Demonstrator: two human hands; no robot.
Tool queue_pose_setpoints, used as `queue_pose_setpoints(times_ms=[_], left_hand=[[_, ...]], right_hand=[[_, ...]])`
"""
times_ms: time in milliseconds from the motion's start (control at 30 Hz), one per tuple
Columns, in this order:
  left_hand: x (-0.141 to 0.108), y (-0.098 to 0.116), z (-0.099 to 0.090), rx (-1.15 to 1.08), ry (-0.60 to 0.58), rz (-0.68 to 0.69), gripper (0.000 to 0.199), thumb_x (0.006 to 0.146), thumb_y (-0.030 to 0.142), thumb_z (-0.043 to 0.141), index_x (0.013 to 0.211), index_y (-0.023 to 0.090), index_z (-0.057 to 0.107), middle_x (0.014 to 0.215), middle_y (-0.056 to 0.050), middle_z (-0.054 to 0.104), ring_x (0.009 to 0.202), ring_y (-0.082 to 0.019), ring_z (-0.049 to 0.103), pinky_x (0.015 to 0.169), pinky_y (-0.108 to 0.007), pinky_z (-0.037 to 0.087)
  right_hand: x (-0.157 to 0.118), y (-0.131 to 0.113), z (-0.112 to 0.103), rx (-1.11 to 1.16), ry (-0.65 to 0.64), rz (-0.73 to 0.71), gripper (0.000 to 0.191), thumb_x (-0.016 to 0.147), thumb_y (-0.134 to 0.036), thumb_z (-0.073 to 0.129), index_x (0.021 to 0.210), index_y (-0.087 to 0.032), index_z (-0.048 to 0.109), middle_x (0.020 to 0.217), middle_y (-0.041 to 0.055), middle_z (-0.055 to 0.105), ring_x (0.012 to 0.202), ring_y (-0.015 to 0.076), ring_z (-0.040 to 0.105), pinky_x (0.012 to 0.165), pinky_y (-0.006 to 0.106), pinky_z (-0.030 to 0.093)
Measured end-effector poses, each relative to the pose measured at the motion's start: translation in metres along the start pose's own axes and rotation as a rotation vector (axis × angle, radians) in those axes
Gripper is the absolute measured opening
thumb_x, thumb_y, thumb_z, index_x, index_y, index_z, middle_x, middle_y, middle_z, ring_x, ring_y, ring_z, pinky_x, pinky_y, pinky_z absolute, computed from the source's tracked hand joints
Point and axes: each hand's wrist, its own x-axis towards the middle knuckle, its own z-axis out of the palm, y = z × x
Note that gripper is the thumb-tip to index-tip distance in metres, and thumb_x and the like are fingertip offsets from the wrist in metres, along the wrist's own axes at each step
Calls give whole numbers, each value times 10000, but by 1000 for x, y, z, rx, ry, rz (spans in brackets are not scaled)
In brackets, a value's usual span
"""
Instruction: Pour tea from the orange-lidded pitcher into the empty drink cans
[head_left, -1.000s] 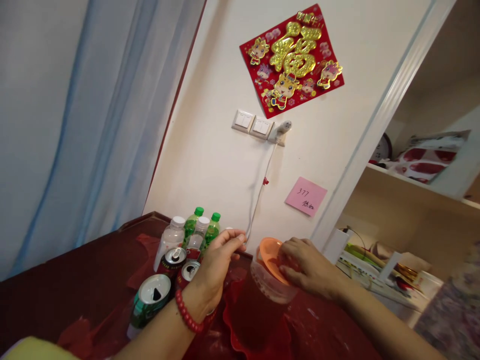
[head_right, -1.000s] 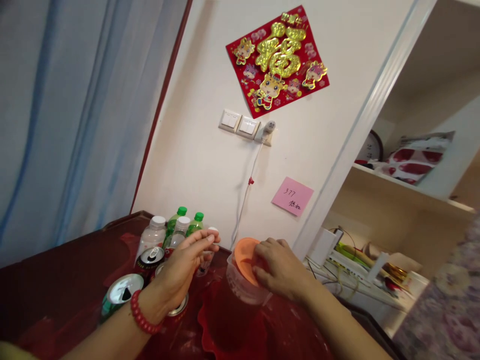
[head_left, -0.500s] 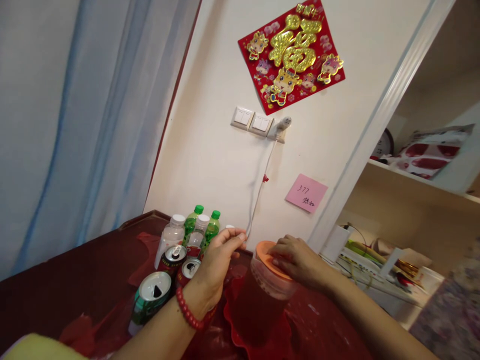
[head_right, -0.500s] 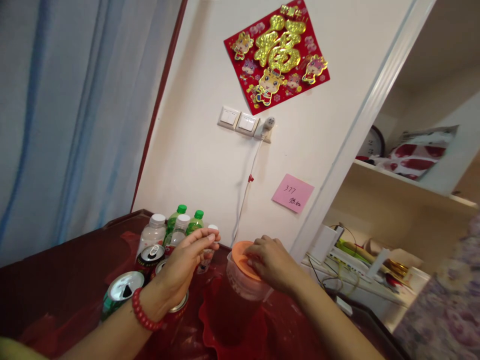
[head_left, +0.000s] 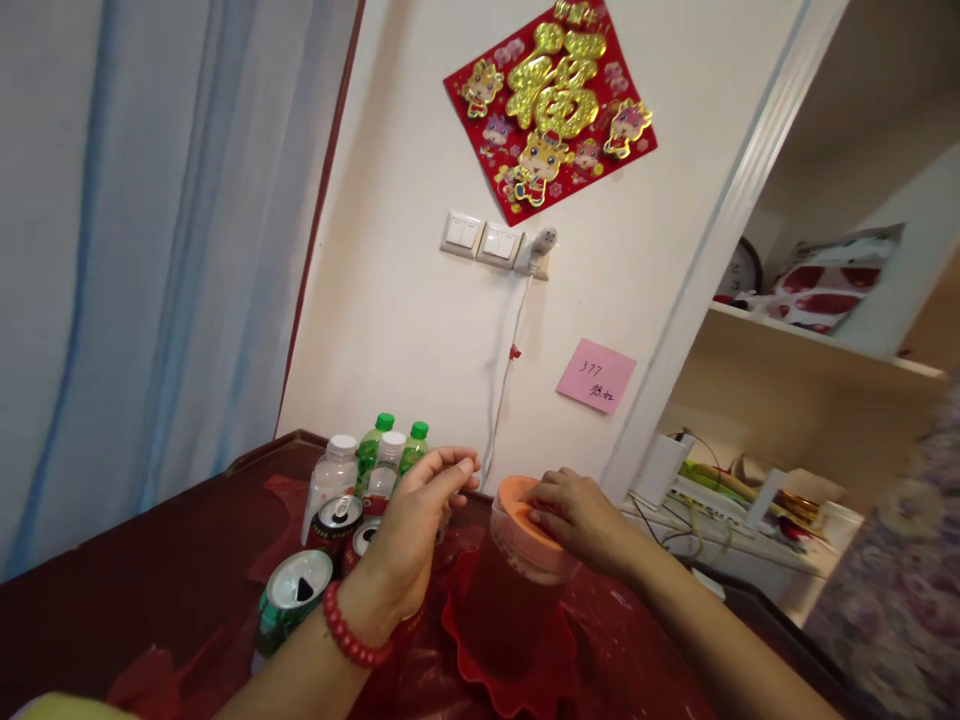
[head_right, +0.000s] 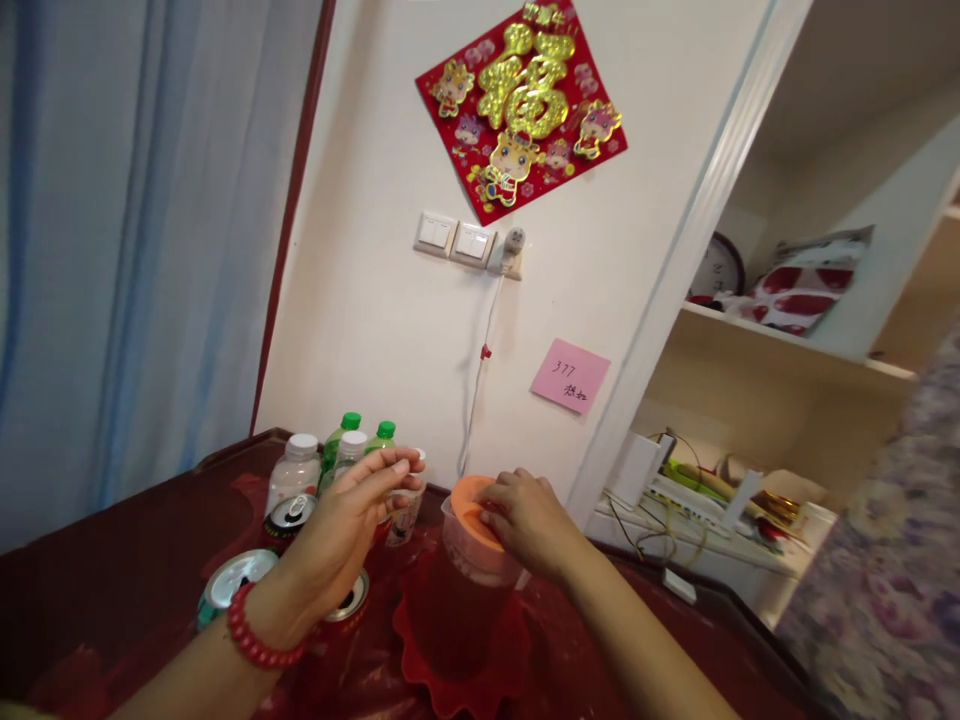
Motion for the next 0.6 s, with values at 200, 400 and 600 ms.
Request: queue_pose_setpoints(times_ms=[200,400,600], left_hand=[[-19,24,4,69,14,163,366,710,460,773,972,217,692,1013,-39,684,963,-214,607,851,-312,453],[-27,33,-1,122,32,260,435,712,513,798,1032,246,674,1042,-25,688,1023,-227,601,896,-320,456],[-11,48,13,142,80,343,390,707,462,794,983,213,677,1023,-21,686,929,-186,602,834,-296,452]], right_hand=[[-8,-6,-1,85,123,19,272,971,-270,511,1130,-274,732,1066,69,696,978,221,607,855,376,434],[-56,-6,-16,295,398,14,313,1012,-355,438,1178,-235,675,1153,110,648,1093,221,609,963,390,478],[-120,-11,-17,450,453,-22,264,1008,-352,449,1140,-282,666,1104,82,668,1029,199,654,889,321,535]])
